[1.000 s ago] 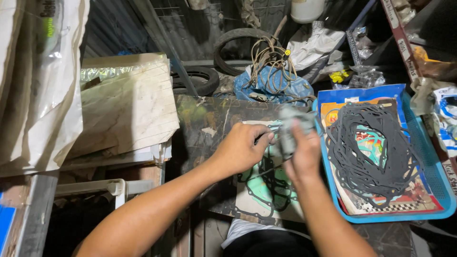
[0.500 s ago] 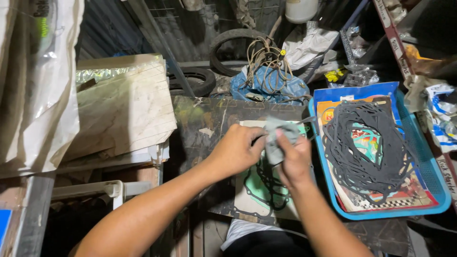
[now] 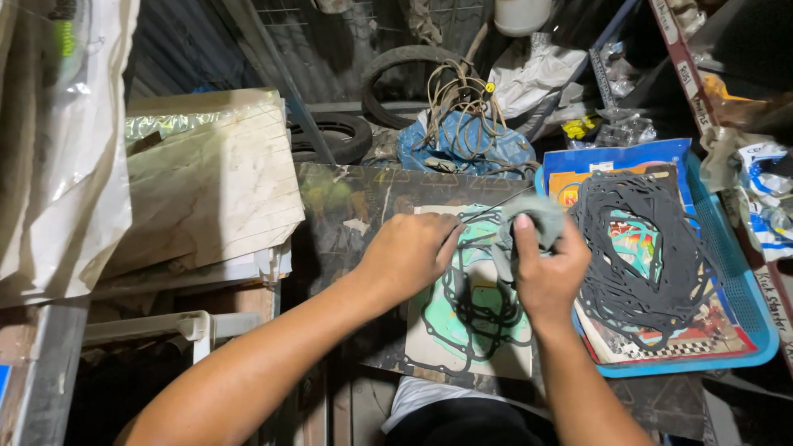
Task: The person cleans a black rubber gasket using a grey cloth. They hold the gasket on a work surface and wipe it thoroughly with the cloth, handling it with both hands to clean different sections.
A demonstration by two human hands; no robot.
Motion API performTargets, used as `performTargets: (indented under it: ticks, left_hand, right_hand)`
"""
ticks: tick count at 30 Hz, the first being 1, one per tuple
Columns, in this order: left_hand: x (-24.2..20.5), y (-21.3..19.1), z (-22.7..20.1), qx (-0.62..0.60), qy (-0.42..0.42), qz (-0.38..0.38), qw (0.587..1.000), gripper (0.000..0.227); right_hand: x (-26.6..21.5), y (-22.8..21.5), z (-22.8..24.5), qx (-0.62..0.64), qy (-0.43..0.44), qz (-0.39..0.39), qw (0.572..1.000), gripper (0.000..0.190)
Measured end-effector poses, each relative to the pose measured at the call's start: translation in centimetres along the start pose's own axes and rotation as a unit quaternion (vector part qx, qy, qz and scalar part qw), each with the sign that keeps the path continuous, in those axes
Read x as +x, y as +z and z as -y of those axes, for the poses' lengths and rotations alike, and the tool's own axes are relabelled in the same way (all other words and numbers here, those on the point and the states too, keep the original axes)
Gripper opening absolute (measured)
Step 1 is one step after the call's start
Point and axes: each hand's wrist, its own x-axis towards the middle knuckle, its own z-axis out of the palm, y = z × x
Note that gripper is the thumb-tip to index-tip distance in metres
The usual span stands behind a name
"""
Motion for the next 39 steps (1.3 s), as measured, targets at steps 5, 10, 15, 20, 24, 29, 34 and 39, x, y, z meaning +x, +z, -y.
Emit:
performTargets:
  ticks: [5,10,15,20,24,29,34,39]
  left_hand:
    - [-0.3,1.8,0.4,0.035,0.045,-0.032,0.998,0.017]
    - [-0.8,1.8,0.3,0.061,0.062,-0.04,0.995,0.014]
    - [-0.6,1.9,0.6,0.094,0.086,-0.046,0.991,0.013]
    - [-0.7,2.3,1.2,0.109,0.089,-0.045,0.989,0.012]
    - [-0.4,1.7,1.1,0.096,0.078,-0.041,0.992,0.015]
    - [-0.6,1.8,1.0,0.116,0.087,-0.052,0.988,0.011]
    - [-0.6,1.7,1.1,0.136,0.109,-0.05,0.983,0.01]
    - [-0.5,2.0,1.3,0.136,0.117,-0.046,0.983,0.012]
  right_hand:
    - [-0.3,2.4,1.3,-0.026,-0.116,-0.024,0.993,0.01]
    - [-0.4,2.7,-0.2,-0.027,-0.106,0.0,0.994,0.018]
    - [-0.4,2.7,-0.2,-0.021,-0.033,-0.007,0.999,0.023]
    - [1.6,1.5,-0.5,0.004,0.07,-0.039,0.997,0.026]
    - [2.7,0.7,-1.2,0.263,0.236,-0.053,0.934,0.013]
    - [0.2,2.0,-1.4,0.024,0.022,0.045,0.998,0.019]
    - [0.1,2.7,-1.6,0.009,0.026,0.064,0.998,0.013]
    - [0.1,2.8,0.2,0.091,0.1,0.043,0.99,0.029]
